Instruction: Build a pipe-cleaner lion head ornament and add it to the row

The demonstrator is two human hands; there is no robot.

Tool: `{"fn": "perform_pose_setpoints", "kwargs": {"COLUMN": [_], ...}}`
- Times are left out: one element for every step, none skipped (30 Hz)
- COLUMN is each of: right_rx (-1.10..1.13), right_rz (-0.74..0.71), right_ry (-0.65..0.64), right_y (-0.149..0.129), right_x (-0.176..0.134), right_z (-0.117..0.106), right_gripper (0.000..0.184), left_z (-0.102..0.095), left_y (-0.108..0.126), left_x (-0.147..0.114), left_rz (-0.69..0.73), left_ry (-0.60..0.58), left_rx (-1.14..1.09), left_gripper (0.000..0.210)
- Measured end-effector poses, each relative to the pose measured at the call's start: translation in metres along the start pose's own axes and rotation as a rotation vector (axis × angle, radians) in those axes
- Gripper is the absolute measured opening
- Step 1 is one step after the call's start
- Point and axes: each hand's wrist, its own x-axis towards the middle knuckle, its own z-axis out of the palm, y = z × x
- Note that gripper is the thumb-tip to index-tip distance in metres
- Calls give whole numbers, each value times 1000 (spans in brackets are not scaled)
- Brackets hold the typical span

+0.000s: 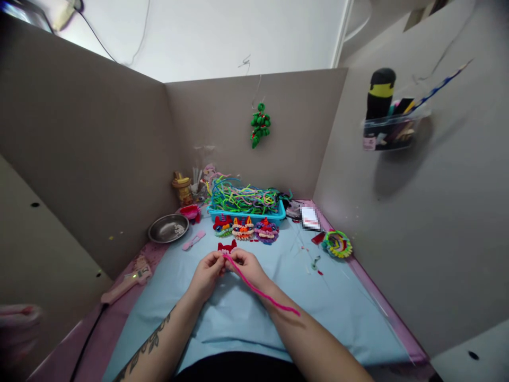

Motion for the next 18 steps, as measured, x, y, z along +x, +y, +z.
{"fn": "perform_pose_setpoints", "kwargs": {"right_rx": [-5, -12, -23, -37, -48, -52, -48, -36, -18, -1, 15, 28, 40, 47, 50, 47, 42, 36], "right_rz": [-2, -5, -10, -17, -21, -22, -20, -17, -14, -12, -9, -5, 1, 8, 14, 20, 25, 27], "right_ry": [4, 17, 34, 49, 60, 68, 73, 76, 77, 80, 82, 77, 70, 64, 59, 52, 47, 47], "right_y": [1, 2, 3, 3, 2, 2, 1, 1, 0, 0, 1, 1, 1, 2, 1, 1, 0, 0], "right_x": [0, -1, -1, -2, -2, -3, -3, -3, -3, -3, -3, -2, -2, -2, -2, -2, -3, -3], "right_z": [0, -1, -1, -1, -2, -2, -2, -2, -2, -1, -1, -1, -1, -1, -1, 0, 0, 0], "right_gripper": [31, 30, 29, 28, 27, 26, 25, 25, 26, 26, 28, 28, 29, 30, 31, 31, 31, 30], "left_z": [0, 1, 1, 1, 1, 1, 1, 1, 1, 1, 1, 1, 1, 1, 1, 1, 2, 2], "left_y": [0, 1, 1, 1, 1, 2, 2, 2, 3, 3, 3, 3, 3, 3, 3, 3, 3, 3], "left_x": [0, 0, 0, -1, -1, -1, -1, -1, -2, -2, -2, -2, -3, -3, -3, -3, -2, -2], "left_rz": [2, 2, 0, -8, -17, -27, -35, -41, -48, -54, -59, -62, -65, -69, -74, -80, -86, -90], "left_ry": [2, 3, 5, 6, 6, 6, 6, 3, -1, -5, -10, -14, -16, -16, -12, -5, 4, 9], "left_rx": [2, 2, -1, -7, -17, -28, -39, -48, -53, -55, -53, -49, -46, -47, -53, -65, -81, -96], "left_gripper": [30, 29, 28, 27, 27, 26, 26, 25, 25, 24, 24, 24, 25, 25, 26, 27, 28, 29]}}
